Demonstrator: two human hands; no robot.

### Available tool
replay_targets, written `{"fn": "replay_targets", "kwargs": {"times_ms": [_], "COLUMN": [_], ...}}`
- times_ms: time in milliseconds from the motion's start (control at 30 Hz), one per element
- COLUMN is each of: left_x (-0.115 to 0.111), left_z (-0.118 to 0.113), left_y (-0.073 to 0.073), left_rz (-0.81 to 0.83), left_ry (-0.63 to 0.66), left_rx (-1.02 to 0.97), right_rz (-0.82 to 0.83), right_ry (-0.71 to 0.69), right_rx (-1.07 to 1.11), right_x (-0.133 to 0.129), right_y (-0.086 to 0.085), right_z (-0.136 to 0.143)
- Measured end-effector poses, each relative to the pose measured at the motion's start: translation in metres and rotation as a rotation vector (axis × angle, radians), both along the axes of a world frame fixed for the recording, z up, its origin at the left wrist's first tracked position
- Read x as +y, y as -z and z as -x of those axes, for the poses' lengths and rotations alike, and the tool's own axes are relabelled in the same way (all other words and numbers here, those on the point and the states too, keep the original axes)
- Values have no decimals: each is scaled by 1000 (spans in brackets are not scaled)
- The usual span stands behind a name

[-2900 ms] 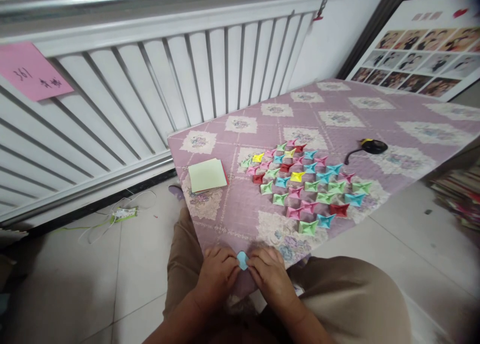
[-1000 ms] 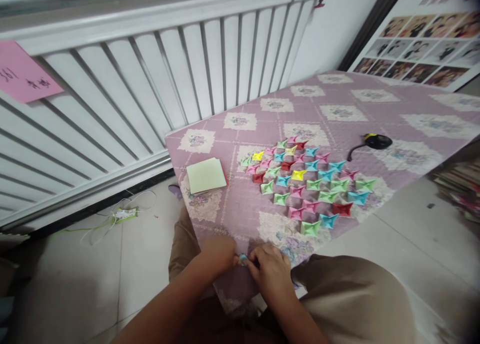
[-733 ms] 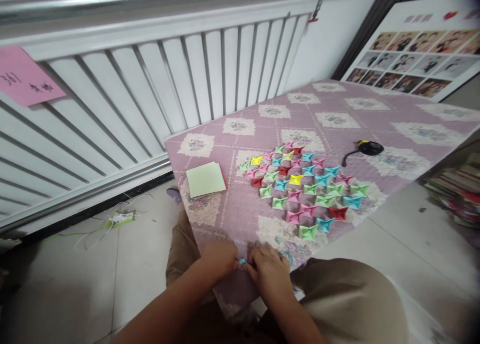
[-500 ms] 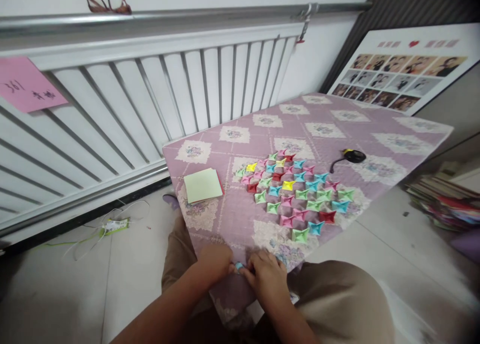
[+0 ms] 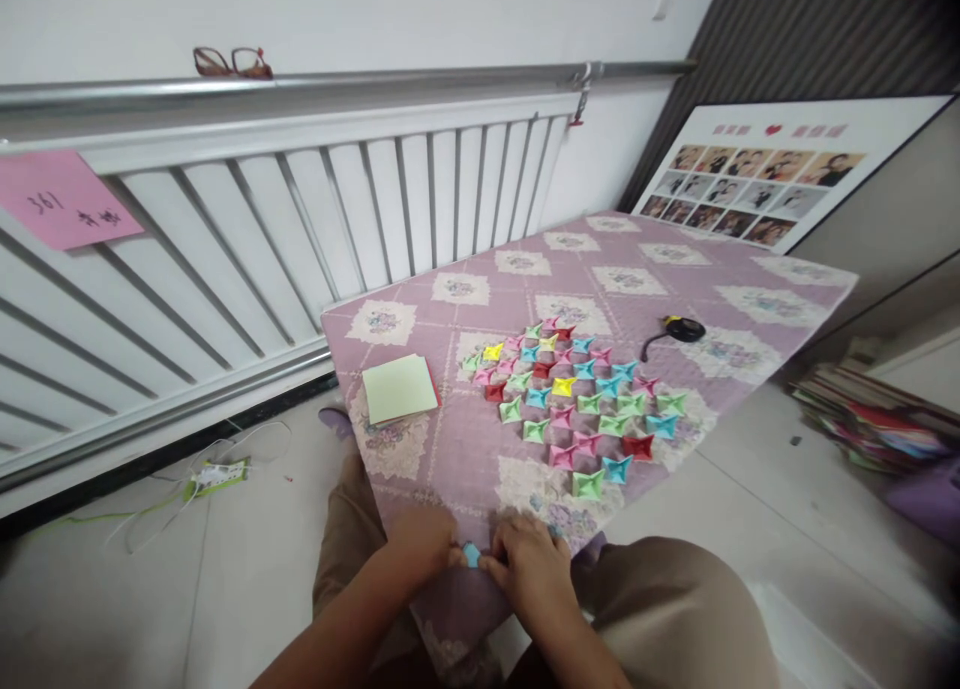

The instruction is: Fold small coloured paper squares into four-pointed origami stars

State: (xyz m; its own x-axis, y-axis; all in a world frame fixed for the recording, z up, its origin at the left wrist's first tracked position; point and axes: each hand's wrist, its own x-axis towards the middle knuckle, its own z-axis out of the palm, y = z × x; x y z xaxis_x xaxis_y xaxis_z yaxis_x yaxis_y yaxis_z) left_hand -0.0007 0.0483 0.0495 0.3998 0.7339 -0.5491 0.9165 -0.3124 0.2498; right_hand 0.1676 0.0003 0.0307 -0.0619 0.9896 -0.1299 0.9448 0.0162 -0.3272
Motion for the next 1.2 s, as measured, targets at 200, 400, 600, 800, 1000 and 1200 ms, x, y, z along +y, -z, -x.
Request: {"fn": "replay_targets", "kwargs": {"times_ms": [200,400,600,800,1000,1200], "left_x": [-1,-1,4,-3,-21,-38], "left_z": [-6,-10,-11,-4,12,8], "left_y": [0,7,22,19,13,21], "left_rz": [-31,7,59,24,-32,-149], "left_ry": [-19,-69,-64,-75,-139,-186], "left_rx": [13,2,23,-23,-324,-372], "right_rz": [-11,10,43,-6,-116,-167], "right_ry": [10,11,21,22,-22,-132], "right_rx": [3,19,-29,19,175,256], "right_x": [1,2,6,4,-9,-19], "right_y": [4,15,29,24,18,25], "right_z": [-3,-7,-8,-7,-5,-10]}}
